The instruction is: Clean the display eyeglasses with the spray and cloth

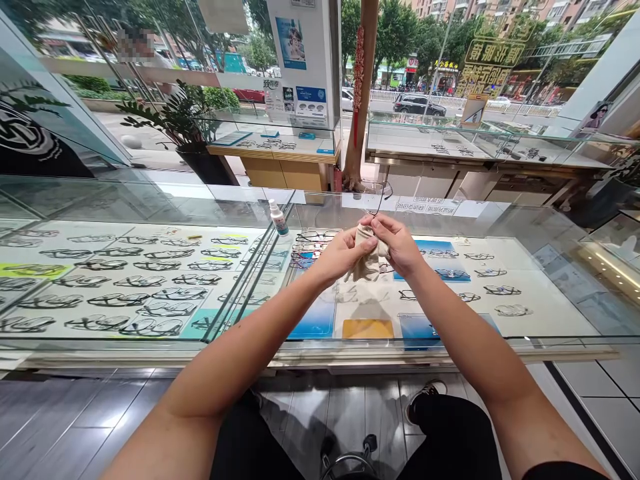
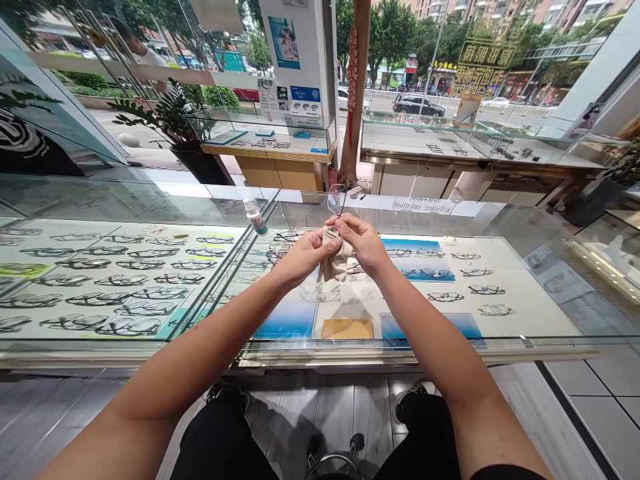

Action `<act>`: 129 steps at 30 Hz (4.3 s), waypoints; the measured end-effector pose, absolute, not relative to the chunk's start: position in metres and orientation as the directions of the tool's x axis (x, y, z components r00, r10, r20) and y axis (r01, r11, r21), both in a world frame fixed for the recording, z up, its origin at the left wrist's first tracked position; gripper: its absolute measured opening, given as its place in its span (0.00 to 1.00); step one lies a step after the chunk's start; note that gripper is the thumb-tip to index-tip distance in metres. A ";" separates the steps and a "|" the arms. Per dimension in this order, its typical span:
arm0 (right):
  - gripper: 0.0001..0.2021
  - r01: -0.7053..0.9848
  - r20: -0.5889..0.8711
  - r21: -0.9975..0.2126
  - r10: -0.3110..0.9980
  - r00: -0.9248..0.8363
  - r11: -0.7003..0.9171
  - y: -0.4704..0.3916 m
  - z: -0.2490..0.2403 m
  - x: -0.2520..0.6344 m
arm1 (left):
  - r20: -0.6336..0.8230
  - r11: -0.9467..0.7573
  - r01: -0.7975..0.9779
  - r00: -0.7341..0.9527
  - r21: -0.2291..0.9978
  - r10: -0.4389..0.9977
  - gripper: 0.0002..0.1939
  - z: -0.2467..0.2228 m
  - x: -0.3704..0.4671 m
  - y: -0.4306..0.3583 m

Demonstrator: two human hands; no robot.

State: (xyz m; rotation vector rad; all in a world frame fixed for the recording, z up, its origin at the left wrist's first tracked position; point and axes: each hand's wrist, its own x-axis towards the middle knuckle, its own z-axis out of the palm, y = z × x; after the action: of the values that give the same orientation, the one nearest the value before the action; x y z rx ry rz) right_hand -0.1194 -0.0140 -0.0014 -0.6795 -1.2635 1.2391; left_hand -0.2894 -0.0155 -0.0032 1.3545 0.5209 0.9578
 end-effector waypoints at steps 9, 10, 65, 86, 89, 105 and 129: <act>0.22 -0.381 0.314 -0.893 0.938 -0.145 0.240 -0.016 0.002 -0.122 | 0.280 -0.106 -0.345 0.508 0.933 0.814 0.38 -0.001 -0.288 -0.020; 0.22 -0.383 0.308 -0.893 0.941 -0.139 0.236 -0.016 0.002 -0.122 | 0.285 -0.111 -0.341 0.517 0.933 0.807 0.36 -0.001 -0.288 -0.021; 0.21 -0.398 0.237 -0.898 0.968 -0.080 0.187 -0.016 0.002 -0.121 | 0.489 -0.505 -0.014 0.277 0.863 0.827 0.37 0.004 -0.294 -0.016; 0.18 -0.355 0.306 -0.902 0.944 -0.122 0.246 -0.022 0.008 -0.120 | 0.430 -0.432 -0.062 0.298 0.900 0.852 0.34 0.006 -0.296 -0.020; 0.17 -0.341 0.305 -0.905 0.947 -0.102 0.255 -0.022 0.009 -0.120 | 0.465 -0.470 -0.044 0.261 0.881 0.846 0.36 0.006 -0.295 -0.020; 0.19 -0.424 0.233 -0.886 0.971 -0.057 0.188 -0.013 0.006 -0.115 | 0.379 -0.418 -0.056 0.546 0.907 0.747 0.30 0.003 -0.302 -0.009; 0.16 -0.242 0.477 -0.844 0.876 0.066 0.478 -0.029 0.041 -0.150 | 0.572 -0.543 -0.180 0.252 0.820 0.781 0.30 0.018 -0.299 -0.013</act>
State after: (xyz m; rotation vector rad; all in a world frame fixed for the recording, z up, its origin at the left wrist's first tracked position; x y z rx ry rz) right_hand -0.1499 -0.0286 0.0405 -0.6620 -1.2183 0.9433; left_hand -0.2988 -0.0128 0.0177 1.6755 0.5613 1.4243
